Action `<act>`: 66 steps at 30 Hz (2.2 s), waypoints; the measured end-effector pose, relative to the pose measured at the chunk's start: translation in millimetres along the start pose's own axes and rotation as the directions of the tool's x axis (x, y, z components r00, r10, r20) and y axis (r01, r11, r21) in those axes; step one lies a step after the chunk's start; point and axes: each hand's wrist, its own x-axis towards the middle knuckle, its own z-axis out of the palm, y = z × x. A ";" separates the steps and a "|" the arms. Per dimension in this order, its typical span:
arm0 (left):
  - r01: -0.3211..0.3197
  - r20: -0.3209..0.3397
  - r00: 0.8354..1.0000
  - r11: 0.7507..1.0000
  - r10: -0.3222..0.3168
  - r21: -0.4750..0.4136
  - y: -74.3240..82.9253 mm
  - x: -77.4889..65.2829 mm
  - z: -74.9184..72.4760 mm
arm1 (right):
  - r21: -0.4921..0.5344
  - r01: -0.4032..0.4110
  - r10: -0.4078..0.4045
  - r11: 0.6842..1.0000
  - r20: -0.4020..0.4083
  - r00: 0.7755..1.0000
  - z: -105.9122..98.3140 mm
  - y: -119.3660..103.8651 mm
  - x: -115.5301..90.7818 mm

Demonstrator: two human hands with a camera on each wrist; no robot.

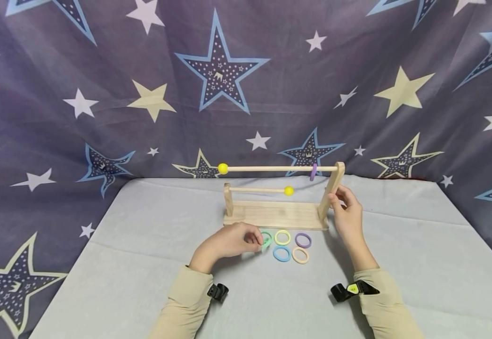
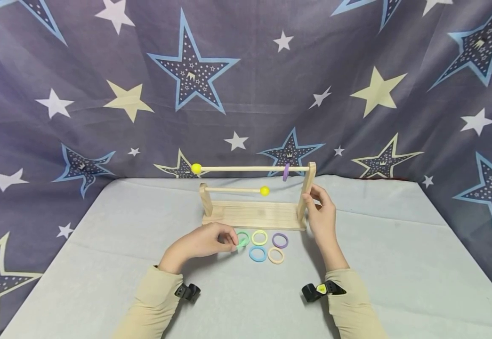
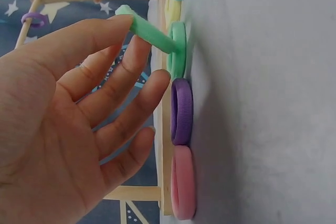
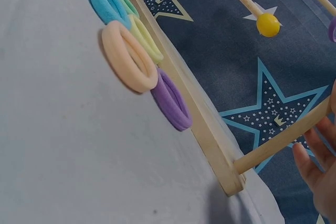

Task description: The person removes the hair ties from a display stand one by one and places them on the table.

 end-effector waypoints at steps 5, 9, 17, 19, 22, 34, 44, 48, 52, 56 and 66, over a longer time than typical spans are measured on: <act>0.008 0.029 1.000 1.000 -0.007 -0.020 0.0 1.3 1.9 | 0.005 0.005 -0.005 1.000 -0.004 1.000 -0.3 -0.2 -0.5; 0.008 0.062 0.998 0.999 -0.006 -0.033 0.6 1.6 3.7 | 0.003 0.007 -0.007 1.000 -0.003 1.000 -0.3 -0.8 -1.0; 0.024 0.083 0.996 1.000 -0.023 -0.013 5.0 -0.1 4.8 | 0.005 0.007 -0.007 1.000 0.003 1.000 0.0 -1.1 -1.0; 0.036 0.081 0.996 0.999 -0.036 -0.006 6.3 -0.2 5.3 | 0.004 0.008 -0.008 1.000 0.004 1.000 -0.1 -0.9 -0.8; 0.048 0.069 0.996 0.999 -0.048 0.013 7.0 0.3 6.7 | 0.005 0.007 -0.007 1.000 0.005 1.000 -0.2 -0.3 -0.5; 0.026 0.021 0.999 0.999 -0.026 0.042 7.1 1.5 6.3 | -0.002 0.002 -0.002 1.000 -0.010 1.000 0.3 -0.4 -0.2; -0.007 -0.032 0.999 0.999 0.008 0.041 6.5 2.1 3.6 | -0.006 -0.010 0.010 1.000 -0.008 1.000 0.6 -1.2 0.0; -0.027 -0.068 0.997 0.999 0.029 0.028 6.0 4.4 4.3 | -0.009 -0.009 0.009 1.000 -0.004 1.000 0.5 -1.2 0.3; -0.048 -0.122 0.991 0.998 0.052 0.033 8.9 6.8 6.5 | -0.012 -0.003 0.003 1.000 -0.005 1.000 0.2 -0.9 0.2; -0.076 -0.188 0.978 0.994 0.088 0.073 15.0 8.1 9.2 | -0.016 -0.007 0.007 1.000 -0.006 1.000 0.3 -1.2 -0.1; -0.090 -0.333 0.932 0.983 0.139 0.157 24.4 10.1 10.2 | -0.013 -0.006 0.006 1.000 -0.010 1.000 -0.5 -2.2 -0.4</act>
